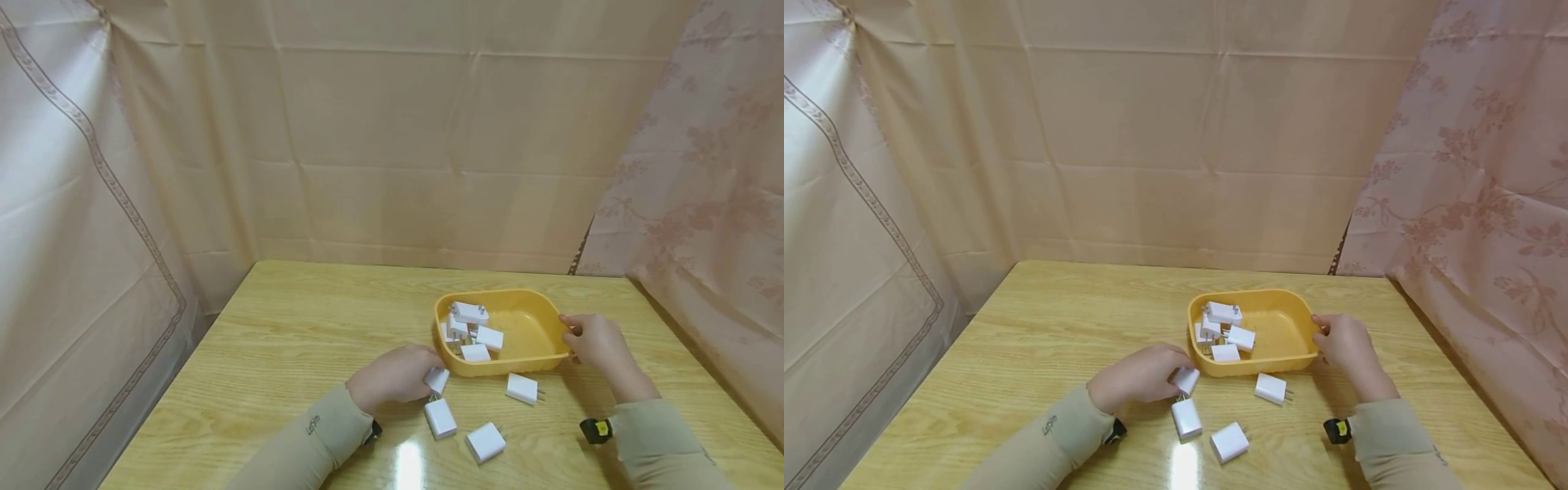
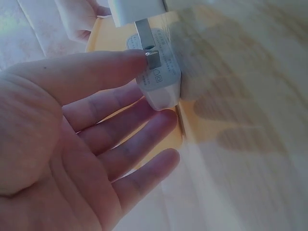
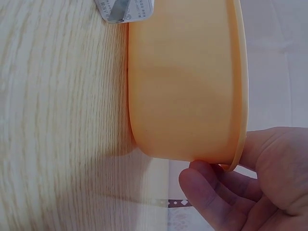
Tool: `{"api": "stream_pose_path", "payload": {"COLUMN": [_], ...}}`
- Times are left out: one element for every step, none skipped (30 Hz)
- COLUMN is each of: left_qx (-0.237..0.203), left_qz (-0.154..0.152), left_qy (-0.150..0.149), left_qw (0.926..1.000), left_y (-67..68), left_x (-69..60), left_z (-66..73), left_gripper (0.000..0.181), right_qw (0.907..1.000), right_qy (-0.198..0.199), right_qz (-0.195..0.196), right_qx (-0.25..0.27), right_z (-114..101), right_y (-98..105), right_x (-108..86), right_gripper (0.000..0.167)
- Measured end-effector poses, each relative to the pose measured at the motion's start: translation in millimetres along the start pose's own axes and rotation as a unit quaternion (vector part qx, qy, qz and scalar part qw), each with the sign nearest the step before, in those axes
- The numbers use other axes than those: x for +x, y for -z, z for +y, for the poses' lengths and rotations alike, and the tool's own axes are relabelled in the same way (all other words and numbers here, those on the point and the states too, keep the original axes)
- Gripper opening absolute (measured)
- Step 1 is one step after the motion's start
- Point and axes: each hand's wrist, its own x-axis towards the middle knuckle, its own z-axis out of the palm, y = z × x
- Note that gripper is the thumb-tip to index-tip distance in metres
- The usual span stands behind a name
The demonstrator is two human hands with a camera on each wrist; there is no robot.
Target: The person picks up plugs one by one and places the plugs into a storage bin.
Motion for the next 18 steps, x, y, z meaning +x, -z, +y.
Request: {"api": "stream_pose_path", "payload": {"left_qx": [0.000, 0.000, 0.002, 0.001, 0.001, 0.000, 0.000, 0.001, 0.002, 0.002, 0.003, 0.004, 0.005, 0.003, 0.002, 0.000, -0.002, -0.003], "left_qz": [0.001, 0.002, 0.003, 0.003, 0.003, 0.003, 0.004, 0.005, 0.005, 0.006, 0.007, 0.008, 0.010, 0.010, 0.010, 0.010, 0.011, 0.011], "left_qy": [-0.002, -0.004, -0.007, -0.009, -0.010, -0.011, -0.012, -0.013, -0.014, -0.015, -0.016, -0.017, -0.018, -0.017, -0.016, -0.015, -0.013, -0.012], "left_qw": [1.0000, 1.0000, 1.0000, 1.0000, 0.9999, 0.9999, 0.9999, 0.9999, 0.9999, 0.9999, 0.9998, 0.9998, 0.9998, 0.9998, 0.9998, 0.9998, 0.9998, 0.9999], "left_y": [-0.5, -0.7, -1.0, -1.2, -1.2, -1.3, -1.1, -0.5, 0.0, 0.5, 1.0, 1.4, 2.1, 2.6, 2.7, 3.0, 3.4, 4.0], "left_x": [0.4, 0.7, 1.2, 1.5, 1.7, 1.7, 1.7, 1.4, 1.0, 0.6, 0.1, -0.3, -0.6, -1.1, -1.3, -1.5, -1.6, -2.0], "left_z": [-0.5, -0.9, -1.4, -1.8, -1.9, -2.1, -2.2, -2.0, -2.1, -2.0, -2.0, -2.3, -2.4, -2.6, -3.1, -3.5, -4.0, -4.4], "left_gripper": [0.024, 0.024, 0.023, 0.022, 0.022, 0.022, 0.022, 0.021, 0.021, 0.021, 0.020, 0.020, 0.020, 0.021, 0.021, 0.022, 0.024, 0.024], "right_qw": [1.0000, 1.0000, 1.0000, 1.0000, 1.0000, 1.0000, 1.0000, 1.0000, 1.0000, 1.0000, 1.0000, 1.0000, 1.0000, 1.0000, 0.9999, 0.9999, 0.9999, 0.9999], "right_qy": [0.001, 0.002, 0.003, 0.003, 0.004, 0.004, 0.004, 0.004, 0.004, 0.005, 0.006, 0.007, 0.008, 0.009, 0.010, 0.010, 0.011, 0.010], "right_qz": [0.001, 0.002, 0.002, 0.002, 0.002, 0.002, 0.002, 0.001, 0.001, 0.001, 0.001, 0.001, 0.001, 0.001, 0.000, 0.000, 0.000, -0.001], "right_qx": [-0.001, -0.002, -0.003, -0.004, -0.004, -0.003, -0.004, -0.003, -0.002, -0.003, -0.002, -0.003, -0.003, -0.003, -0.004, -0.004, -0.004, -0.004], "right_z": [0.0, -0.2, -0.2, -0.3, -0.3, -0.4, -0.5, -0.6, -0.6, -0.7, -0.6, -0.7, -0.8, -0.8, -0.9, -0.8, -0.8, -1.0], "right_y": [0.1, 0.1, 0.2, 0.1, 0.3, 0.2, 0.0, 0.1, 0.1, -0.1, 0.2, 0.0, -0.2, -0.1, -0.2, -0.1, -0.1, 0.0], "right_x": [0.0, 0.0, 0.0, -0.1, 0.0, 0.0, -0.1, -0.1, -0.2, -0.3, -0.3, -0.5, -0.7, -0.8, -0.9, -0.9, -0.9, -0.9], "right_gripper": [0.044, 0.044, 0.044, 0.044, 0.044, 0.044, 0.044, 0.045, 0.045, 0.045, 0.045, 0.045, 0.045, 0.045, 0.045, 0.045, 0.045, 0.045]}}
